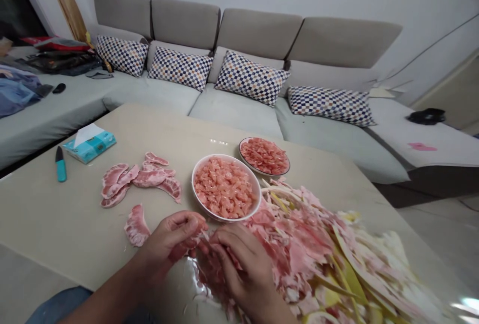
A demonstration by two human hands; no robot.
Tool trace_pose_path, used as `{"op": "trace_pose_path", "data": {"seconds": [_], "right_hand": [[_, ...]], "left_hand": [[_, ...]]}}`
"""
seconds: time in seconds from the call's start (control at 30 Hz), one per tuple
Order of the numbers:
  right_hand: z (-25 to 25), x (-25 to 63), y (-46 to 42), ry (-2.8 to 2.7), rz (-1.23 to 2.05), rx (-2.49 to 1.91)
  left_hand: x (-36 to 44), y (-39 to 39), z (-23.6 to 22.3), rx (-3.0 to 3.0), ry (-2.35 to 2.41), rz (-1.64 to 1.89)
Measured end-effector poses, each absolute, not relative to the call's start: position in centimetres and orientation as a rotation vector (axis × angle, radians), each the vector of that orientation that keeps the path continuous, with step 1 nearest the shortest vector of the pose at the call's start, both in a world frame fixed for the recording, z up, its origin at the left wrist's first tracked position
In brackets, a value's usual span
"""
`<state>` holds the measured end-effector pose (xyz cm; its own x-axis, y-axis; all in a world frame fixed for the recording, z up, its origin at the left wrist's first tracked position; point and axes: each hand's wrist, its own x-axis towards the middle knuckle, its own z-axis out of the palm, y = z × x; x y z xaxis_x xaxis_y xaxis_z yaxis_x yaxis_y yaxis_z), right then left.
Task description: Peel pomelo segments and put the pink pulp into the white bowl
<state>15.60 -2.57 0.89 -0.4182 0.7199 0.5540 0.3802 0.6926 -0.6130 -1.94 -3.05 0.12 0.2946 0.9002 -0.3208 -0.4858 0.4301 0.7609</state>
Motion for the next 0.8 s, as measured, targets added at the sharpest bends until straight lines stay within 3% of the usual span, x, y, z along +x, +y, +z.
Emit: {"op": "trace_pose_path", "data": {"seconds": [0.27,0.43,0.8], "right_hand": [[1.4,16.0,-3.0,-2.101,0.643,-0.801],[1.4,16.6,-2.5,-2.362,0.895,-0.856],[1.4,17.0,-1.7,-2.089,0.865,-1.12]], "left_hand": [[-2.8,-2.3,0.3,0.447,0.905,1.139],[-2.8,-2.3,0.8,0.701,0.988,1.116],[-2.0,-3.0,-0.6,1.127,1.138,1.074]]}}
